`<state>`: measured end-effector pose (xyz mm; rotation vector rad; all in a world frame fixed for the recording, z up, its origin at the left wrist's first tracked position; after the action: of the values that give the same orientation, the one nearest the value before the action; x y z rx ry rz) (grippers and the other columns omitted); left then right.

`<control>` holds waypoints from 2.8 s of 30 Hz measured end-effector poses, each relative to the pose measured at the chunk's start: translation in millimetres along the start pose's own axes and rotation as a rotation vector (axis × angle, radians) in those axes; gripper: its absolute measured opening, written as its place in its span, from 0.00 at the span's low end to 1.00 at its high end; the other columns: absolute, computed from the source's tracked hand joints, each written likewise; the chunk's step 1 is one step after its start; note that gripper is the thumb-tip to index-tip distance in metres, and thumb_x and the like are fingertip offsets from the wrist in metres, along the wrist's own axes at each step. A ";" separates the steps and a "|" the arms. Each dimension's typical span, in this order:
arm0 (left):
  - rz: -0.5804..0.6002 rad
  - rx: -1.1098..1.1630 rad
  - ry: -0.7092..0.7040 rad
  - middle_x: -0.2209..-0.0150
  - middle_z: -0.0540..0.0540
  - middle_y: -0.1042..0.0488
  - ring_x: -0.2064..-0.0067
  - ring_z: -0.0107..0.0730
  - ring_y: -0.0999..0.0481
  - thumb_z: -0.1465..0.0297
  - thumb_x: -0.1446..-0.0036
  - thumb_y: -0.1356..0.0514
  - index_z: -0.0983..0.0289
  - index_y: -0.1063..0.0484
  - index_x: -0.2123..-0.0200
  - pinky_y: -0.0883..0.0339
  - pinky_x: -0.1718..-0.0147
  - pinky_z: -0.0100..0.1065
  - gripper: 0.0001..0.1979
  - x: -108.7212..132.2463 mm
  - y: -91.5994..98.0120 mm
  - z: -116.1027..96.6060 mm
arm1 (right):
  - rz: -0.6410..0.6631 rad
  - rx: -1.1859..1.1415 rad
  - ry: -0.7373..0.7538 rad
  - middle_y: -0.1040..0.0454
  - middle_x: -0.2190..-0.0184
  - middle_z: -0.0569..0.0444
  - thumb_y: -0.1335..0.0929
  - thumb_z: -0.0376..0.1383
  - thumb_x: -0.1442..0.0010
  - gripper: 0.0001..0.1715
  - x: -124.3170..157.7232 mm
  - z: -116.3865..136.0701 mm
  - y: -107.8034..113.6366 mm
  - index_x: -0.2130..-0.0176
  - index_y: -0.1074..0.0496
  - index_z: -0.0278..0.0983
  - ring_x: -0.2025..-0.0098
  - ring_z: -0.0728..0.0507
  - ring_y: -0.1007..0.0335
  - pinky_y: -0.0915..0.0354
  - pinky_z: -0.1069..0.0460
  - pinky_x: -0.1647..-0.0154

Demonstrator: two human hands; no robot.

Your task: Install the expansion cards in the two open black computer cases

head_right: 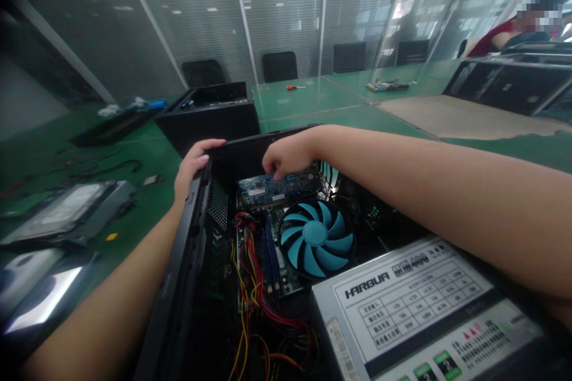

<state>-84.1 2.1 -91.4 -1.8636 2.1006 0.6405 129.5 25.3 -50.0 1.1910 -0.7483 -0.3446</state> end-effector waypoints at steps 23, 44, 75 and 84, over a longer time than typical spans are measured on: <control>0.021 0.056 0.022 0.54 0.55 0.24 0.52 0.37 0.27 0.66 0.47 0.49 0.67 0.28 0.52 0.33 0.52 0.32 0.21 -1.4 0.2 0.5 | 0.274 -0.341 0.029 0.22 0.61 0.54 0.29 0.31 0.50 0.30 2.7 -1.7 -12.0 0.47 0.30 0.32 0.61 0.47 0.26 0.35 0.51 0.58; 0.027 0.046 -0.003 0.53 0.56 0.24 0.52 0.38 0.27 0.65 0.47 0.49 0.67 0.28 0.52 0.34 0.51 0.33 0.22 -2.8 1.6 5.7 | 0.222 -0.273 0.004 0.22 0.63 0.52 0.30 0.36 0.45 0.23 1.0 -10.8 -9.9 0.50 0.25 0.30 0.64 0.48 0.28 0.36 0.51 0.58; 0.077 -0.033 -0.013 0.50 0.57 0.25 0.50 0.39 0.28 0.65 0.45 0.49 0.67 0.29 0.51 0.33 0.51 0.35 0.22 -4.7 5.6 3.8 | -0.235 0.381 -0.359 0.23 0.59 0.49 0.34 0.34 0.47 0.21 2.1 -11.7 3.7 0.54 0.21 0.43 0.63 0.42 0.28 0.39 0.50 0.67; 0.079 -0.019 0.003 0.48 0.56 0.25 0.49 0.40 0.28 0.64 0.45 0.49 0.67 0.29 0.50 0.34 0.49 0.36 0.22 -3.8 5.6 2.0 | -0.220 0.377 -0.381 0.23 0.59 0.49 0.33 0.34 0.48 0.21 -1.0 -11.7 0.7 0.55 0.22 0.46 0.64 0.41 0.27 0.38 0.50 0.69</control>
<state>-89.3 6.8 -90.5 -1.8000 2.1867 0.6782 136.7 34.4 -51.7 1.5937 -1.0453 -0.6452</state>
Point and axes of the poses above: each hand's wrist, its own x-axis away from the middle knuckle, its own y-axis out of the back of the hand, z = x × y, the point moved 2 cm from there along -x, towards the middle knuckle
